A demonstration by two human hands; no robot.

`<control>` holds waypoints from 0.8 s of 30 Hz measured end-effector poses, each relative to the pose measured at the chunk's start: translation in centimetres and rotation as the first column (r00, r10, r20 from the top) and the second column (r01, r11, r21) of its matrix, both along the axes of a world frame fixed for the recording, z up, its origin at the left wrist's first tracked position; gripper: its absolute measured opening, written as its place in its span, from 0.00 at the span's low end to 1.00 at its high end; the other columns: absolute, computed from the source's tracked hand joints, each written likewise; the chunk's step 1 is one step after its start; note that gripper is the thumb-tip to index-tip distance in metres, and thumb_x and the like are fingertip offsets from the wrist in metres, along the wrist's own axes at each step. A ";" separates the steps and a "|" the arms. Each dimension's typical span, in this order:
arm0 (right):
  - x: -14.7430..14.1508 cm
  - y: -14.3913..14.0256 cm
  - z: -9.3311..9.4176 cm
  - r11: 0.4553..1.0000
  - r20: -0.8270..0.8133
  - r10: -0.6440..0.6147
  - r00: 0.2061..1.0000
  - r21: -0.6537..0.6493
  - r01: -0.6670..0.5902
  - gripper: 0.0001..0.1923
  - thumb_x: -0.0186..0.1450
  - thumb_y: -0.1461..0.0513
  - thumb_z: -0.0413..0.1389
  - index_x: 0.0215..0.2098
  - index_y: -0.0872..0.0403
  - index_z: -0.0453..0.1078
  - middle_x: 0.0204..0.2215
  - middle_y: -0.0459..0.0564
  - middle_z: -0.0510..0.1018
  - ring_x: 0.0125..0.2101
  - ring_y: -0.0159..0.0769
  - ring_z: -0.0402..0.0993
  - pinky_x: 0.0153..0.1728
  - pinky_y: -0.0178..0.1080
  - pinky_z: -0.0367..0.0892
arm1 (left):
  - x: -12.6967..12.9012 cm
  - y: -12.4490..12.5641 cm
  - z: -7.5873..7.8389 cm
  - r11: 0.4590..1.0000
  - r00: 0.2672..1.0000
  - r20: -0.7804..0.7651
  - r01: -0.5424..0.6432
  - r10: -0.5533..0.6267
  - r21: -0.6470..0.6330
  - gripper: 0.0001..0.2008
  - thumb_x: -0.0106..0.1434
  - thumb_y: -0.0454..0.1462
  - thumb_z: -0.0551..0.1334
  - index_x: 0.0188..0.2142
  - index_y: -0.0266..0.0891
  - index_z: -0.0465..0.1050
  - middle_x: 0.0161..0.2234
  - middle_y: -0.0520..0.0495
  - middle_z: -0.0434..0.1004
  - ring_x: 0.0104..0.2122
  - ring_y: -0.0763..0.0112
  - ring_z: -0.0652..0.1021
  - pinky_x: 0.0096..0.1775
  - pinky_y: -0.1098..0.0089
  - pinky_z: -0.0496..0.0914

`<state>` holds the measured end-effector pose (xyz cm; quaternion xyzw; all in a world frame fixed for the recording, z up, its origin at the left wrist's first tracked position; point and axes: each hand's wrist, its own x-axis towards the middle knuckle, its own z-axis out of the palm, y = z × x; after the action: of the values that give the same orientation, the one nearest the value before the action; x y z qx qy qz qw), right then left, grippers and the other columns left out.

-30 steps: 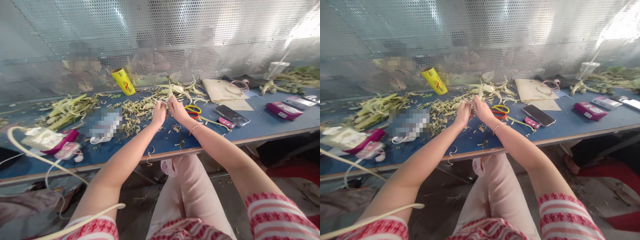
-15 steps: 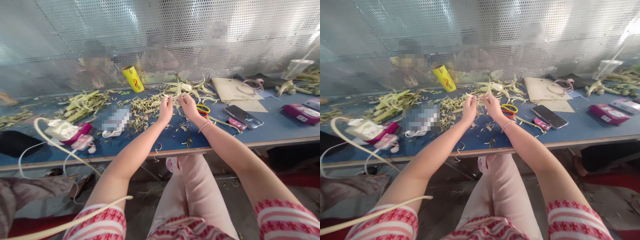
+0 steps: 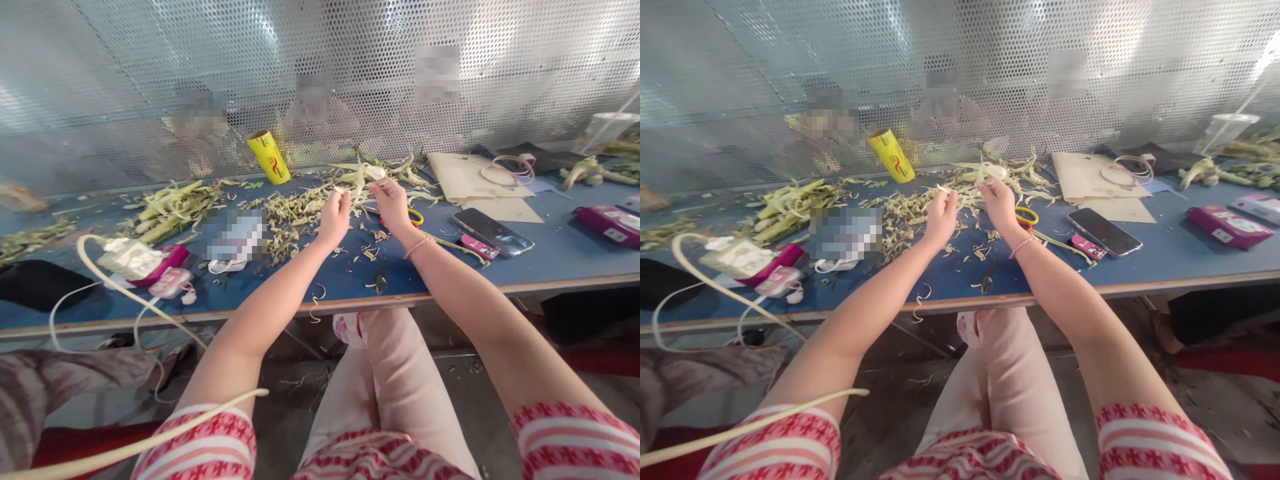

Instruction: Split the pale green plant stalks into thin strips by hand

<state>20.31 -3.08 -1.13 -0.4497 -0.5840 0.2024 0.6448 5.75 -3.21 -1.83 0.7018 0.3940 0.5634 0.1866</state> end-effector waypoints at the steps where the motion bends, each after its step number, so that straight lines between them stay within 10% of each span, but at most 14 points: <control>1: 0.2 0.2 0.0 1.000 -0.013 -0.019 1.000 -0.004 0.019 0.09 0.62 0.59 0.55 0.25 0.52 0.64 0.13 0.38 0.58 0.15 0.25 0.55 0.20 0.33 0.55 | 0.1 -0.2 0.1 1.000 1.000 -0.022 0.014 -0.014 0.005 0.16 0.66 0.50 0.51 0.31 0.42 0.63 0.18 0.55 0.60 0.19 0.75 0.65 0.26 0.69 0.59; 17: -0.2 -1.0 0.1 0.993 0.354 0.085 0.931 -0.107 -0.050 0.28 0.65 0.42 0.41 0.25 0.54 0.66 0.20 0.47 0.70 0.26 0.34 0.69 0.31 0.36 0.61 | -0.5 0.4 -0.1 0.993 0.996 -0.083 -0.032 0.042 0.114 0.15 0.68 0.49 0.48 0.33 0.42 0.61 0.19 0.54 0.61 0.20 0.75 0.65 0.26 0.69 0.58; 24: -0.3 -1.2 0.1 0.997 0.426 0.056 0.903 0.015 -0.069 0.19 0.67 0.53 0.45 0.21 0.52 0.55 0.19 0.43 0.64 0.24 0.29 0.60 0.30 0.35 0.57 | 0.0 -0.1 -0.3 0.995 0.995 -0.027 0.092 -0.092 -0.026 0.20 0.65 0.55 0.48 0.34 0.42 0.62 0.15 0.56 0.60 0.16 0.76 0.65 0.25 0.70 0.60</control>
<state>19.96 -4.26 -0.98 -0.4542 -0.7275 0.1114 0.5021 5.77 -3.31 -2.08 0.7246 0.3706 0.5395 0.2154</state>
